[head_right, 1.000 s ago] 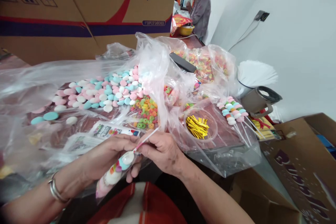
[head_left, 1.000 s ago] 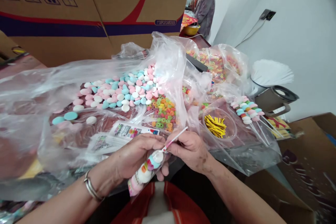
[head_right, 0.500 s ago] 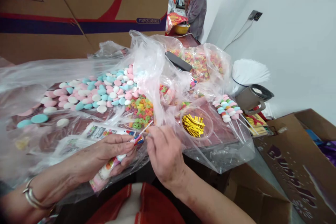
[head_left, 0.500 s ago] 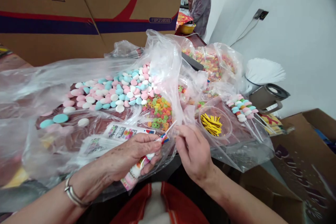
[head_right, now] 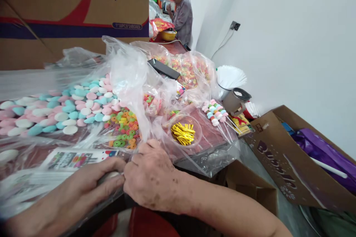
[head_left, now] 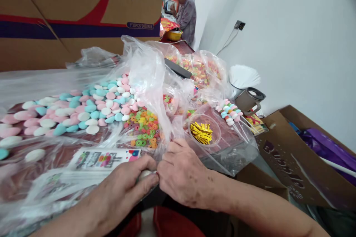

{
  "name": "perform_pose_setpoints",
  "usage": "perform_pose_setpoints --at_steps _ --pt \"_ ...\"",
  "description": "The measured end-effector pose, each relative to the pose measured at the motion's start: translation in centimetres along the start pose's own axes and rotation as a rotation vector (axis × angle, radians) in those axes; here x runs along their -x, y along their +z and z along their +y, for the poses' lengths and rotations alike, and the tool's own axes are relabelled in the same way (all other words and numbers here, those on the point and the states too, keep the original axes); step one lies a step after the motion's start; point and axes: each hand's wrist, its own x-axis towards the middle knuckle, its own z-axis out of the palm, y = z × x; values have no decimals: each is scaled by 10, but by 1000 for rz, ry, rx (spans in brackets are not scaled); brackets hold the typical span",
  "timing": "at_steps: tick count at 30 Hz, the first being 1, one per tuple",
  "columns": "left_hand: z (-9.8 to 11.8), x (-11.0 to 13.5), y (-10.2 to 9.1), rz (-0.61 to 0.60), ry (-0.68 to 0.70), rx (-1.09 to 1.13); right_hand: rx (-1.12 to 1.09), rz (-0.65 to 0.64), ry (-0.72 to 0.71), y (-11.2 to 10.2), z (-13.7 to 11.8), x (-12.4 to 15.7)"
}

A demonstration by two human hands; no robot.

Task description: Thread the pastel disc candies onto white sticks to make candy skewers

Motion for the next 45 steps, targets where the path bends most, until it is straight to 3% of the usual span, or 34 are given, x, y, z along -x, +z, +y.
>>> perform_pose_setpoints --at_steps 3,5,7,9,12,14,17,20,24,29,34,37,45 --pt "0 1 3 152 419 -364 -143 -78 100 -9 3 0" --pt "-1 1 3 184 517 -413 -228 -78 143 -22 13 3" --pt "0 2 -1 246 406 -352 -229 -68 250 -36 32 9" --pt "4 1 -4 309 204 -218 -76 -142 442 -48 54 18" --pt "12 -3 -6 324 27 47 277 -463 666 -51 83 30" --pt "15 -7 -3 304 -24 208 410 -639 714 -44 93 32" --pt "19 -9 1 258 -124 377 438 -736 696 -31 100 30" --pt "19 -7 3 235 -237 452 405 -738 693 -27 102 28" --pt "9 -4 1 230 -323 482 366 -669 699 -38 99 30" --pt "-1 -6 0 201 -337 547 353 -654 799 -52 94 32" --pt "9 -5 4 223 -334 565 385 -697 629 -39 97 35" --pt "15 -4 6 228 -342 586 385 -729 604 -33 99 35" --pt "13 -4 4 226 -324 629 331 -635 775 -55 96 29"
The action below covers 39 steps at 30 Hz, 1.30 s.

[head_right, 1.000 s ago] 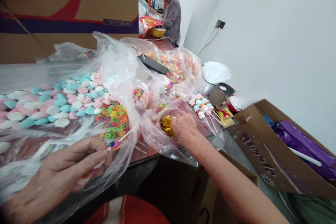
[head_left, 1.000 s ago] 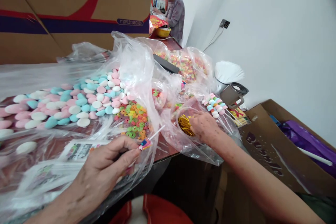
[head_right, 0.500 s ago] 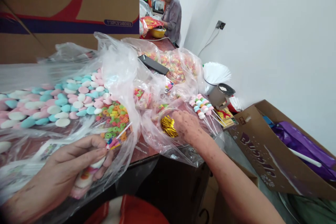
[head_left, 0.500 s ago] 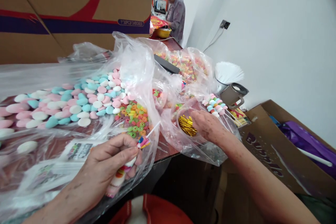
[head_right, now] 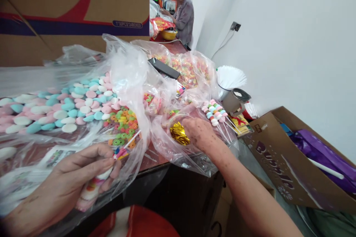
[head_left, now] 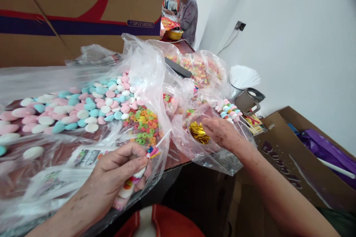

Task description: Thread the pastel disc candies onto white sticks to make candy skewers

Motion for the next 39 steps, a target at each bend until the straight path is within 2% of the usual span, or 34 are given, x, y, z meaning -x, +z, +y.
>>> perform_pose_setpoints --at_steps 5,8,13,16,19,21,24,28,31,35,37,39 --pt "-5 -3 0 -36 -3 19 -43 -1 -49 -4 -1 1" --pt "-8 -4 -2 -55 2 25 -41 -1 -18 -6 -1 3" --pt "-7 -2 -4 -47 -18 81 -131 128 70 -3 5 7" --pt "-4 0 2 -58 11 135 -497 263 38 3 -3 9" --pt "-1 -1 14 -109 44 160 -1008 369 -103 9 -33 16" --pt "0 -3 22 -148 66 188 -1247 336 -150 12 -60 21" --pt "1 -6 29 -150 90 253 -1488 212 -202 15 -95 29" --pt "1 -8 29 -89 113 297 -1693 74 -271 16 -113 31" --pt "1 -8 27 -49 139 333 -1655 93 -301 18 -113 29" --pt "0 -8 27 50 128 292 -1409 199 -362 23 -112 25" --pt "-1 -10 26 81 113 218 -1145 366 -433 25 -112 23" --pt "-2 -14 23 101 128 147 -789 598 -524 25 -111 21"
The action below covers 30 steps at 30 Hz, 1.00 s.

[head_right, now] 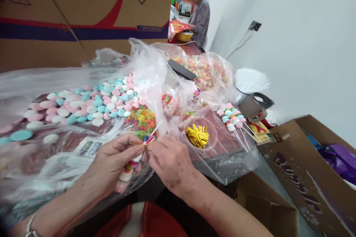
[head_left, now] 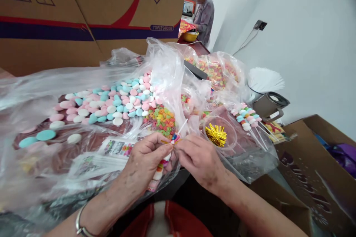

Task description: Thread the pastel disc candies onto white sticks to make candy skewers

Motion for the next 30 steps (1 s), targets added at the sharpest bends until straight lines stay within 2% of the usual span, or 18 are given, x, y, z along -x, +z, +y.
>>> perform_pose_setpoints --at_steps 2,4,7,10,13,16,19,21,22,25,28,30 --pt "2 -4 -3 -17 12 -80 267 9 -237 -4 1 -1" --pt "6 -8 -7 -100 -42 -169 374 -45 -415 -10 3 -2" --pt "17 -12 -13 -368 -210 -336 327 -169 -561 -22 6 -4" --pt "22 -15 -16 -617 -335 -439 197 -352 -592 -28 7 -6" --pt "21 -17 -18 -708 -405 -436 103 -455 -584 -29 4 -8" --pt "21 -16 -18 -716 -422 -426 109 -392 -597 -28 -3 -7" --pt "26 -10 -16 -643 -385 -506 235 -246 -582 -23 -10 -3" --pt "25 -7 -12 -532 -246 -662 388 -120 -535 -17 -13 0" --pt "23 -7 -10 -452 -96 -775 470 -56 -503 -12 -12 1" --pt "12 -8 -3 -116 505 -1134 616 93 -351 2 -4 -4" --pt "4 -6 2 223 971 -1269 477 234 -191 10 8 -21" --pt "3 1 4 318 1247 -1182 255 322 -61 9 10 -34"
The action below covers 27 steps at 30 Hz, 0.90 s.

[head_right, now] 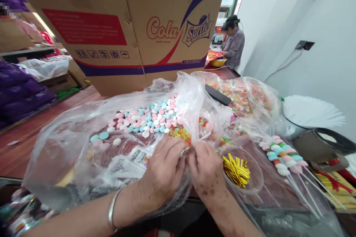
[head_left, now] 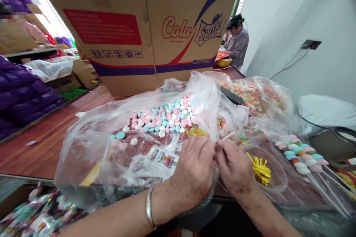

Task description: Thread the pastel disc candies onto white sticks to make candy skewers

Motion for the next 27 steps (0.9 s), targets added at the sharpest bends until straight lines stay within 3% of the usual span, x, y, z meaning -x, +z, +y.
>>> perform_pose_setpoints --at_steps 2,3,5,7,8,10,12,13,15,17,21,25,27 --pt "6 3 -7 74 17 179 -204 51 195 -2 -5 -10" --pt "8 4 -10 38 -89 327 -289 71 279 -4 -10 -13" --pt "7 2 -15 -45 -497 664 -417 93 372 -8 -24 -14" --pt "-2 -6 -21 6 -901 973 -512 71 371 -10 -39 -10" --pt "-8 -11 -25 72 -974 1120 -559 40 369 -10 -45 -8" --pt "-22 -22 -37 131 -908 1406 -651 -40 412 -7 -51 -3" --pt "-35 -28 -50 -68 -730 1489 -706 -82 494 -3 -51 -2" --pt "-39 -28 -56 -192 -684 1449 -708 -71 516 -1 -49 -2" --pt "-44 -23 -63 -414 -723 1261 -674 2 484 3 -47 -4" --pt "-42 -15 -63 -441 -859 1093 -639 53 388 7 -50 -4" --pt "-27 -4 -57 -150 -1169 1131 -762 -37 262 17 -74 5" --pt "-11 2 -61 167 -1313 1187 -1023 -290 479 28 -96 20" --pt "-10 8 -72 335 -1316 1118 -1024 -428 507 32 -94 23"
